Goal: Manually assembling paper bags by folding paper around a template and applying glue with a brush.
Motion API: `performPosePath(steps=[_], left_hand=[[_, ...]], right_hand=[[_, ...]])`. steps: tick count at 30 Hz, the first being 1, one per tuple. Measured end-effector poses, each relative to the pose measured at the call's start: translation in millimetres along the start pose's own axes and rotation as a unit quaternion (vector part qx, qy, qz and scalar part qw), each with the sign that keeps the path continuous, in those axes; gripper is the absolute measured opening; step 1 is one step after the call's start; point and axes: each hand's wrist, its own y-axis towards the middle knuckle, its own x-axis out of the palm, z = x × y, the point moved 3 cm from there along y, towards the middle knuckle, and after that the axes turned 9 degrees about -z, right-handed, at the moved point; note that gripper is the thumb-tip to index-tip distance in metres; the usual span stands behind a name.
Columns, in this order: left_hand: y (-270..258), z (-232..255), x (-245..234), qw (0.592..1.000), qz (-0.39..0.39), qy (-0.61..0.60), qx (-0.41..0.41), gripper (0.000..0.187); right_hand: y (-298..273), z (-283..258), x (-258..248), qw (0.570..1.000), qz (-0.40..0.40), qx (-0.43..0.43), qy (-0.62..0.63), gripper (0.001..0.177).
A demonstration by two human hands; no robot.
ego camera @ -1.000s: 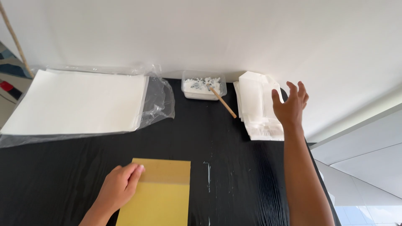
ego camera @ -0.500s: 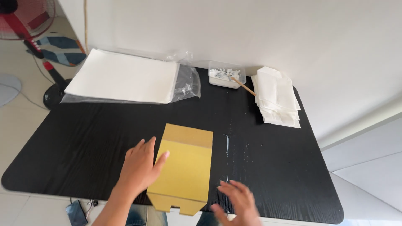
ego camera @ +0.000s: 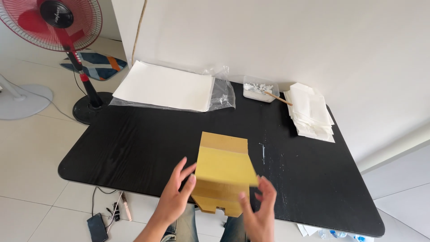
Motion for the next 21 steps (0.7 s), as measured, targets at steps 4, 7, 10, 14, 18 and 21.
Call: performPosePath(steps=[4, 7, 10, 14, 18, 21], left_hand=[[46.1, 23.4, -5.2, 0.982, -0.050, -0.106, 0.150, 0.081], [75.5, 60.5, -14.3, 0.988, -0.062, 0.114, 0.088, 0.083], [137.7, 21.1, -20.8, 0.962, -0.096, 0.255, 0.013, 0.072], [193.1, -10.4, -50.0, 0.895, -0.039, 0.431, 0.110, 0.055], [220.6, -5.3, -100.9, 0.823, 0.051, 0.563, 0.053, 0.053], [238.2, -12.7, -131.3, 0.818, 0.054, 0.573, 0.001, 0.060]], right_hand=[[51.1, -31.2, 2.3, 0.983, 0.027, -0.115, 0.141, 0.082], [88.5, -78.4, 5.9, 0.994, -0.070, -0.024, -0.082, 0.082], [141.3, -26.6, 29.2, 0.938, -0.163, 0.055, -0.302, 0.074], [150.6, -48.8, 19.4, 0.918, -0.181, 0.040, -0.352, 0.059], [169.1, -84.0, 6.6, 0.932, -0.154, -0.024, -0.329, 0.050], [200.2, -94.6, 22.7, 0.935, -0.153, -0.036, -0.317, 0.046]])
